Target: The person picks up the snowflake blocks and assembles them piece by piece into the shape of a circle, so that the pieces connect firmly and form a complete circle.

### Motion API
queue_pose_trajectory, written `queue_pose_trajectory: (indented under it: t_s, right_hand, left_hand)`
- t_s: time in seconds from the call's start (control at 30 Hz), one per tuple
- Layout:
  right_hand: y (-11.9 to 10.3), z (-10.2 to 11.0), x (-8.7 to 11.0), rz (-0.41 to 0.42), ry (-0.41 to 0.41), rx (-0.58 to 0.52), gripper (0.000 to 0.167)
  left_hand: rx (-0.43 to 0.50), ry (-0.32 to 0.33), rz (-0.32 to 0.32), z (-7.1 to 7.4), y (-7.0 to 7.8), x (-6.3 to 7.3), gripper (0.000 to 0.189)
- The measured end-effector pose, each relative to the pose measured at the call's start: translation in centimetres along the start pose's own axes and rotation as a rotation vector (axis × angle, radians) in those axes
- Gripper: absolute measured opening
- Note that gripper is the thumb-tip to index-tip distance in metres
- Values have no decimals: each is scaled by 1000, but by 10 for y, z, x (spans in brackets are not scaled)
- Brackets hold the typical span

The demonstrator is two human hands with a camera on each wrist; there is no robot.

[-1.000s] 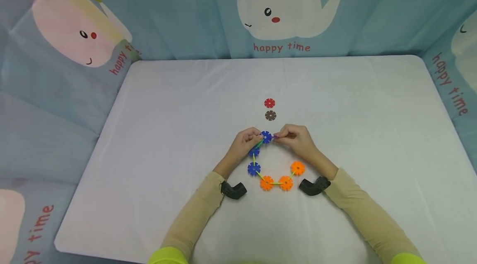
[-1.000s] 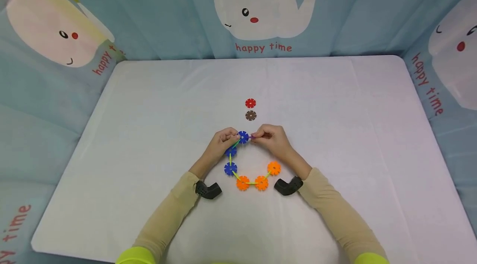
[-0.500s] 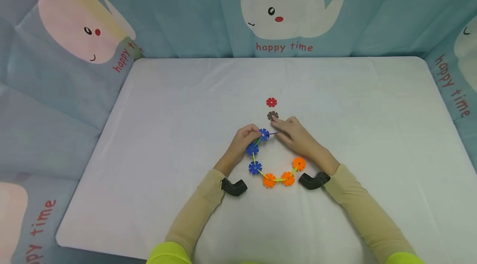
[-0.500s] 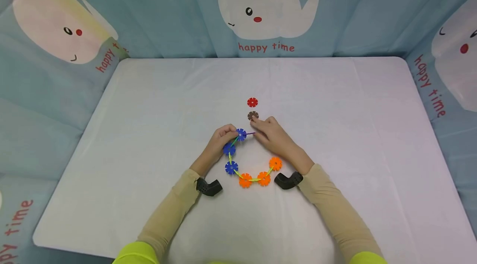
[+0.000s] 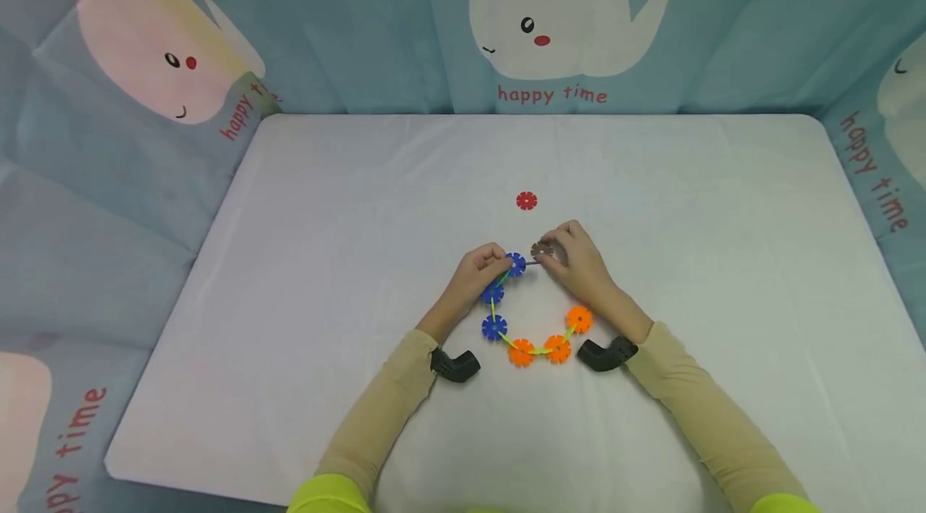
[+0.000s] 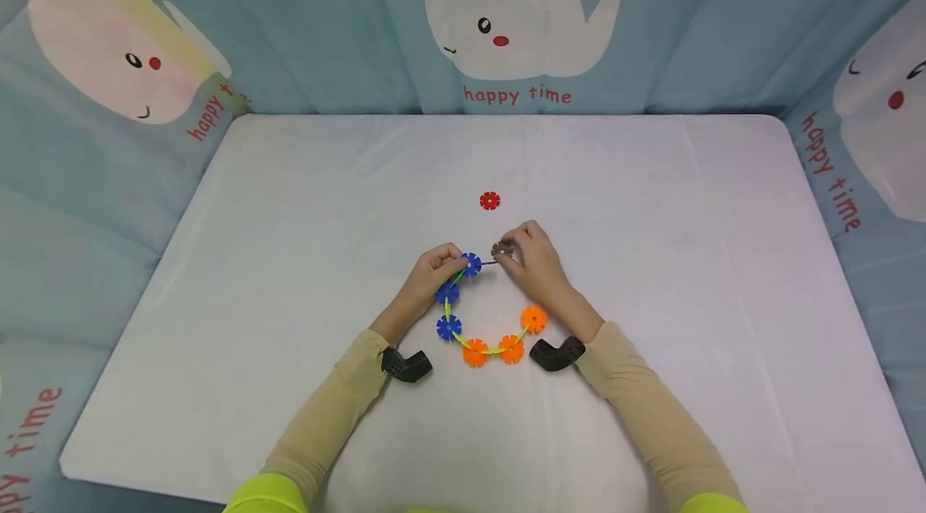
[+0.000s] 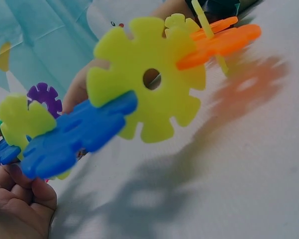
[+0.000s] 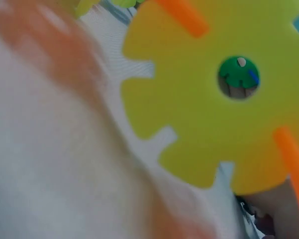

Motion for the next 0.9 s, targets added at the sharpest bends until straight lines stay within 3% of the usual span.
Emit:
queue_pose_trajectory:
  t_s: [0.17,0.37,0.47,0.63,0.9]
  right_hand:
    - [0,2,1,-132,5,-227,22]
    - [0,8,3,-377,-42,-818,17]
    - [-2,9,3,-415,-85,-993,13]
    - [-1,10,4,-402,-137,-1080,9]
    - [1,12,7,-430,-179,-1109,10]
  left_hand:
    - [-27,15,-4,1,1,0,12]
    - [-21,46,0,1,1,0,11]
    - [-19,52,-5,1,1,0,11]
    - [-19,58,-11,0,2,-1,11]
    - [-32,50,10,-1,2,0,11]
Point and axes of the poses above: each hand's wrist, its own x-axis away from the middle knuckle, its own z-axis out of the back of the hand, y = z × x, the point moved 2 cm from there along -x, towards the middle knuckle, and after that the axes turned 6 degrees about -z, right-handed, at the moved point
